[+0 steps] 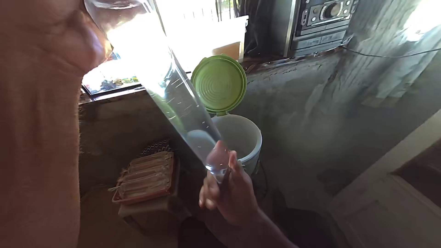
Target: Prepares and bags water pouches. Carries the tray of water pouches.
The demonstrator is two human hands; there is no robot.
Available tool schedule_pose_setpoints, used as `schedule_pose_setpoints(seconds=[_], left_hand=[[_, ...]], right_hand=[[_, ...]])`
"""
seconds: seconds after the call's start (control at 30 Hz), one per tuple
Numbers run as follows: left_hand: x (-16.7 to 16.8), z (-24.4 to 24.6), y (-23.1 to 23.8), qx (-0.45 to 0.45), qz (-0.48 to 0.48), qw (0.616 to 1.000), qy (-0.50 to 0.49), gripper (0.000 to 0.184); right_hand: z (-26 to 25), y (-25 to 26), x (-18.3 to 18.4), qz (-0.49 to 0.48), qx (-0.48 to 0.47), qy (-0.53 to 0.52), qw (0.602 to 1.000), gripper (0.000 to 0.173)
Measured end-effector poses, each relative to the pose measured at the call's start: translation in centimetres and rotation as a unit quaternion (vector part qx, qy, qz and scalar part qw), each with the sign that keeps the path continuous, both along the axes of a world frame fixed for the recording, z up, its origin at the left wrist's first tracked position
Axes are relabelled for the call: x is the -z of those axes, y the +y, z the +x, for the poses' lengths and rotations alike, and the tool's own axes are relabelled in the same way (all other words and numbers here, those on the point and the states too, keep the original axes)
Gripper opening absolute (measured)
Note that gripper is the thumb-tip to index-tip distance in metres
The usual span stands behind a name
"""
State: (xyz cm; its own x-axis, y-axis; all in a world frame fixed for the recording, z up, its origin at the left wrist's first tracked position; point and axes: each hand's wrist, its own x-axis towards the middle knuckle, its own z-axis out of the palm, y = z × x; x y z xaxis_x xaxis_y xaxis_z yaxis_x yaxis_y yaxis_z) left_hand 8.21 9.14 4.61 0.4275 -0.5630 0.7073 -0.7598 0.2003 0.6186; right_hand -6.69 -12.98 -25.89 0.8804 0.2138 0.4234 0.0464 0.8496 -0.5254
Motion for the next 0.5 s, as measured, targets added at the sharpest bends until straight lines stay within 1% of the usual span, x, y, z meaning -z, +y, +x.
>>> schedule_pose_setpoints(seconds=[0.03, 0.07, 0.1, 0.13, 0.17, 0.2, 0.23, 0.27, 0.3, 0.33, 0.37, 0.4, 0.43, 0.47, 0.5], left_hand=[[-0.4, 3.0, 2.0, 0.048, 0.034, 0.998, -0.007, 0.026], [-0.2, 4.6, 2.7, 0.058, 0.016, 0.998, 0.018, 0.026], [0.2, 5.3, 2.5, 0.063, -0.017, 0.997, 0.052, 0.026], [0.4, 5.6, 2.1, 0.070, -0.042, 0.994, 0.076, 0.026], [0.3, 5.8, 1.6, 0.074, -0.048, 0.992, 0.086, 0.025], [0.0, 6.1, 1.1, 0.071, -0.043, 0.993, 0.083, 0.024], [-0.3, 6.3, 0.8, 0.070, -0.034, 0.994, 0.072, 0.022], [-0.6, 6.4, 0.6, 0.082, -0.020, 0.995, 0.058, 0.021], [-0.5, 6.0, 0.1, 0.094, -0.011, 0.994, 0.046, 0.021], [-0.1, 4.3, -0.9, 0.085, -0.021, 0.995, 0.039, 0.020], [0.6, 1.0, -2.8, 0.032, -0.062, 0.996, 0.052, 0.019], [1.4, -3.4, -6.0, -0.099, -0.136, 0.983, 0.070, 0.022], [1.6, -6.4, -7.9, -0.183, -0.164, 0.966, 0.085, 0.027], [1.6, -7.7, -8.4, -0.211, -0.156, 0.961, 0.091, 0.028], [1.7, -8.1, -8.2, -0.208, -0.136, 0.965, 0.090, 0.027]], right_hand=[[-0.3, -0.8, -0.6, 0.042, -0.134, 0.055, 0.989, 0.066], [-0.5, -1.2, -0.9, 0.044, -0.184, 0.095, 0.977, 0.070], [-0.7, -1.0, -1.0, -0.002, -0.128, 0.117, 0.985, 0.064], [-0.8, -0.4, -0.9, -0.083, -0.002, 0.095, 0.992, 0.052], [-0.6, 0.0, -0.1, -0.167, 0.130, 0.016, 0.977, 0.064], [-0.1, 0.4, 0.6, -0.250, 0.257, -0.073, 0.931, 0.085], [0.5, 0.9, 1.1, -0.299, 0.361, -0.139, 0.872, 0.098], [1.1, 1.3, 1.3, -0.315, 0.428, -0.183, 0.827, 0.101], [1.6, 1.6, 1.4, -0.313, 0.470, -0.209, 0.798, 0.097], [1.9, 1.8, 1.3, -0.302, 0.491, -0.214, 0.789, 0.089], [2.0, 1.8, 1.1, -0.282, 0.489, -0.201, 0.801, 0.078], [1.7, 1.5, 0.9, -0.255, 0.448, -0.177, 0.838, 0.069], [1.2, 1.2, 0.5, -0.213, 0.358, -0.132, 0.899, 0.061], [0.6, 0.7, 0.0, -0.144, 0.213, -0.057, 0.965, 0.049], [0.3, 0.1, -0.5, -0.068, 0.047, 0.034, 0.996, 0.037]])
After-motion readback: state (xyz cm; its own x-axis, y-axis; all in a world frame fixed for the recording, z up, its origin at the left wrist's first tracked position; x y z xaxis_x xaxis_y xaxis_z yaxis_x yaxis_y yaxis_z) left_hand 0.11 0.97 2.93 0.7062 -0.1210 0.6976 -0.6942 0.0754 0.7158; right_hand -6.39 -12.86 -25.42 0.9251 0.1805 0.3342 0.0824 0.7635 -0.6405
